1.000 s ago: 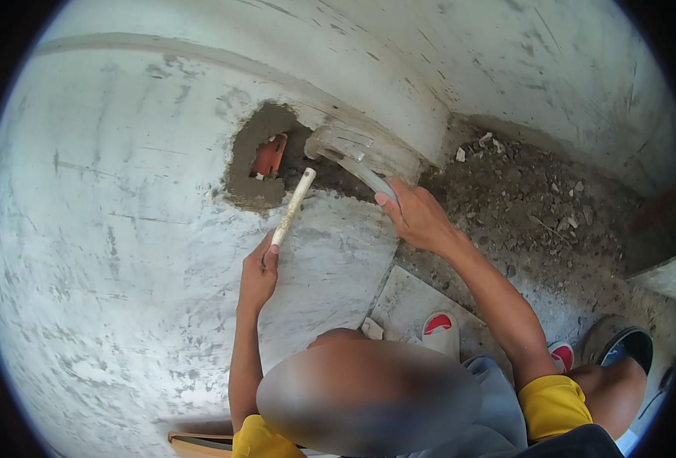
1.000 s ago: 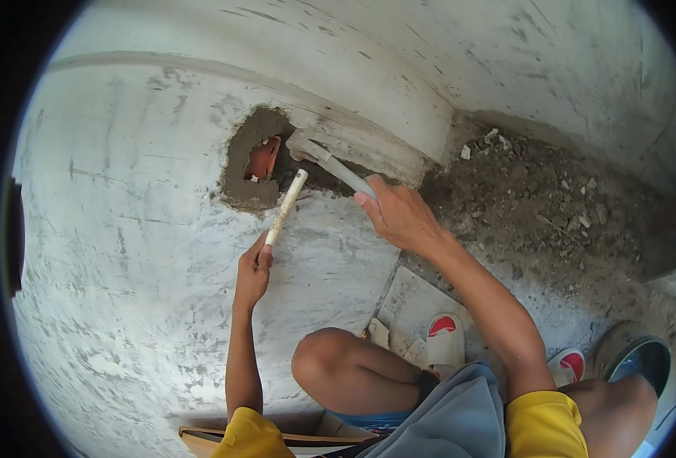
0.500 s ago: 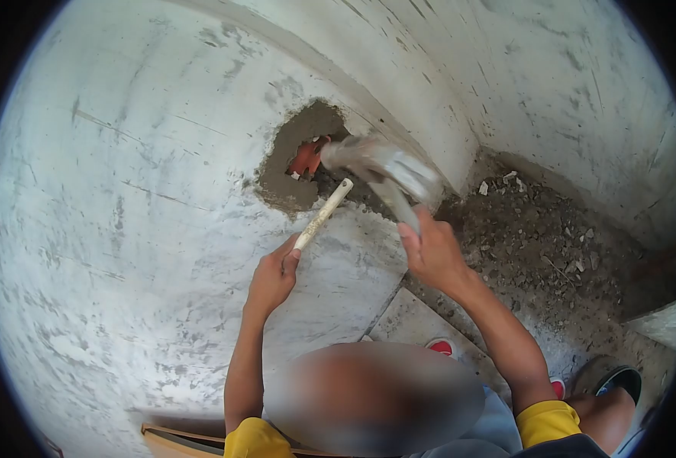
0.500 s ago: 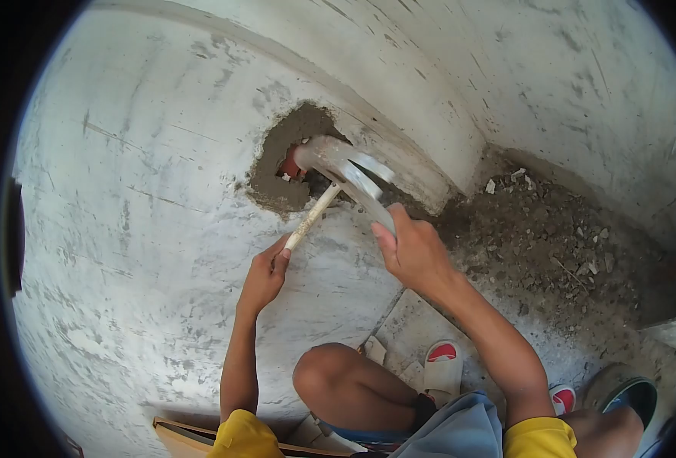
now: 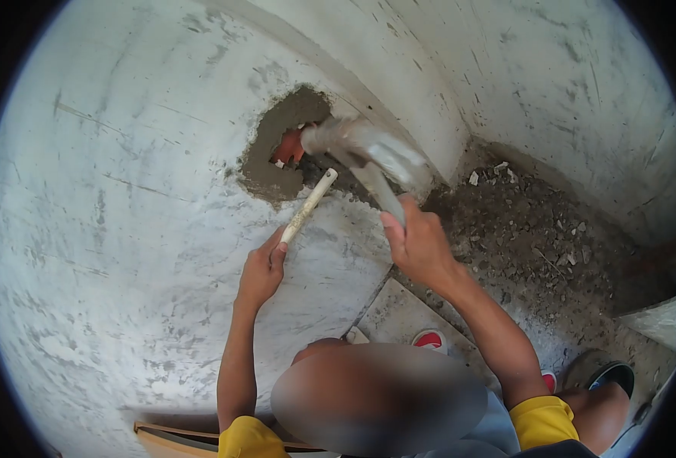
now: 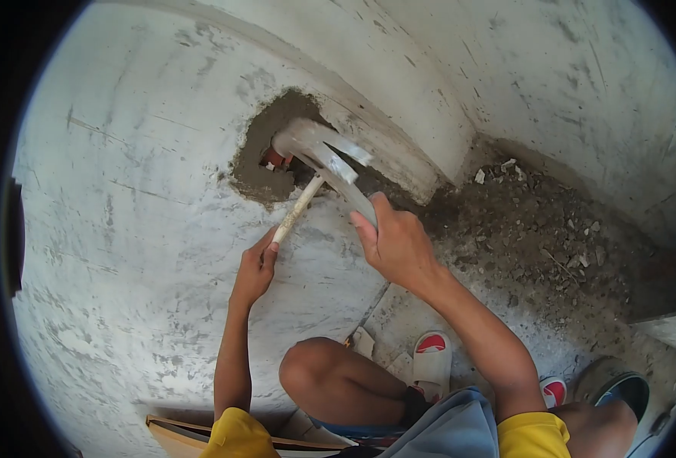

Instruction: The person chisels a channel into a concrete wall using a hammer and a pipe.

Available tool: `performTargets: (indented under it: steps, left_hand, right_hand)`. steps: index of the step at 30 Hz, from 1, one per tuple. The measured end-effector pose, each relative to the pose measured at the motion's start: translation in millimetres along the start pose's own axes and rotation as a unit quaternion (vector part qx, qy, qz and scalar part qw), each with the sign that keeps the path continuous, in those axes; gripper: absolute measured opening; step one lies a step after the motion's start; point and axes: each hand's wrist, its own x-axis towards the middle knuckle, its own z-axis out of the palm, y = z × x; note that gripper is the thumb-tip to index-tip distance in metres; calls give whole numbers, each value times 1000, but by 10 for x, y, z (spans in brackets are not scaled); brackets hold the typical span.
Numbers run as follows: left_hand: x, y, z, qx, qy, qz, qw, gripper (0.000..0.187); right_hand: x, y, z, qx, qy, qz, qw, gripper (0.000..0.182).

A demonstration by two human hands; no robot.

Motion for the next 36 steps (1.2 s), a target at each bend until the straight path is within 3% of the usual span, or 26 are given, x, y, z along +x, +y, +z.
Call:
performTargets:
  steps: [1, 3, 6, 13, 19, 21, 24, 25, 26, 28, 32, 34, 36]
  left_hand:
    - [28, 19, -16, 1, 0, 4, 1000, 39]
    - [38, 75, -22, 35, -6, -1, 999, 38]
    - [21, 164, -78, 29, -1, 11, 1000, 38]
    - [0, 360, -190, 89, -22, -40, 995, 38]
    - [63, 192, -112, 95, -17, -23, 995, 38]
    - [59, 194, -118, 87, -31, -38, 995, 38]
    - [61, 1, -28, 83, -7, -8, 996, 38]
    - [54, 4, -44, 85, -8, -7, 996, 38]
    - [48, 25, -51, 85, -14, -13, 996, 38]
    - [24, 24, -24, 83, -20, -12, 996, 39]
    - [32, -35, 53, 63, -6, 8, 998, 39]
    - [-2, -30, 112, 60, -11, -18, 998, 39]
    - [8, -32, 117, 55, -3, -6, 998, 39]
  right_hand:
    - [35, 130, 60, -1, 4, 0, 1000, 33]
    - [86, 339, 88, -72, -90, 96, 989, 34]
    - [-35, 415, 44, -25, -9, 91, 995, 35]
    - [-13, 331, -99, -24, -19, 94, 995, 33]
    - [-48, 67, -191, -13, 4, 30, 999, 28]
    - [-110, -62, -180, 29, 88, -50, 994, 29]
    - [-105, -51, -23, 30, 119, -113, 986, 27]
    - [-129, 55, 89, 31, 67, -9, 997, 31]
    - [-115, 189, 161, 29, 69, -10, 997, 31]
    - [-5, 304, 141, -121, -47, 46, 990, 32]
    - [-13, -38, -168, -41, -6, 28, 999, 30]
    - [-23, -299, -231, 46, 116, -72, 990, 29]
    - [-15, -293, -127, 42, 130, -110, 985, 29]
